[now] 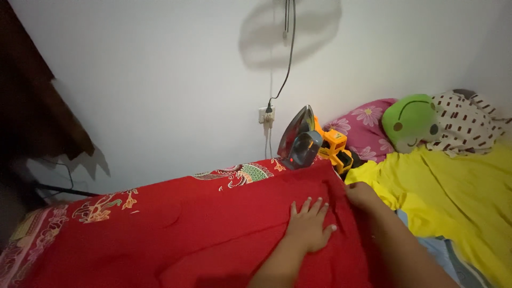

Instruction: Ironing a red shirt on a bed.

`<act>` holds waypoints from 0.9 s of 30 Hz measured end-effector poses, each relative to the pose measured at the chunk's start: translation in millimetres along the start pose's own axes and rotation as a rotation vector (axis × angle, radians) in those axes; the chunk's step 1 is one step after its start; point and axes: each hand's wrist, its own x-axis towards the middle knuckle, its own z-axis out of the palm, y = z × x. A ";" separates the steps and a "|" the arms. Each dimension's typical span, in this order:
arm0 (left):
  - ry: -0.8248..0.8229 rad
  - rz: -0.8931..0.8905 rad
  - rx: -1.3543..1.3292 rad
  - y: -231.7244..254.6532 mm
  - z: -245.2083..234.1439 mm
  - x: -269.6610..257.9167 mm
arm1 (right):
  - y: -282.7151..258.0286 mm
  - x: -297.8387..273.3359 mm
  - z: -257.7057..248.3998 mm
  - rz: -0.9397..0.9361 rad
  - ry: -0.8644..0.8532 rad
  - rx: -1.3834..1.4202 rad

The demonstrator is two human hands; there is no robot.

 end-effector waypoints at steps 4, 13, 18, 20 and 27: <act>0.032 0.012 0.014 -5.4 12.6 4.1 | -5.4 -7.2 -10.7 -0.133 -0.048 0.073; 0.045 -0.018 0.030 -2.6 12.9 5.9 | -29.4 -40.6 -23.3 -0.109 0.063 0.116; 0.007 -0.018 0.041 3.2 5.5 3.5 | -14.0 -36.3 -9.2 0.034 0.090 0.056; -0.001 -0.021 0.042 2.5 5.4 4.1 | -30.0 -50.7 -18.5 0.033 0.071 0.073; 0.326 -0.009 -0.167 -4.5 14.5 12.7 | -31.8 -65.4 -0.1 -0.218 0.234 0.071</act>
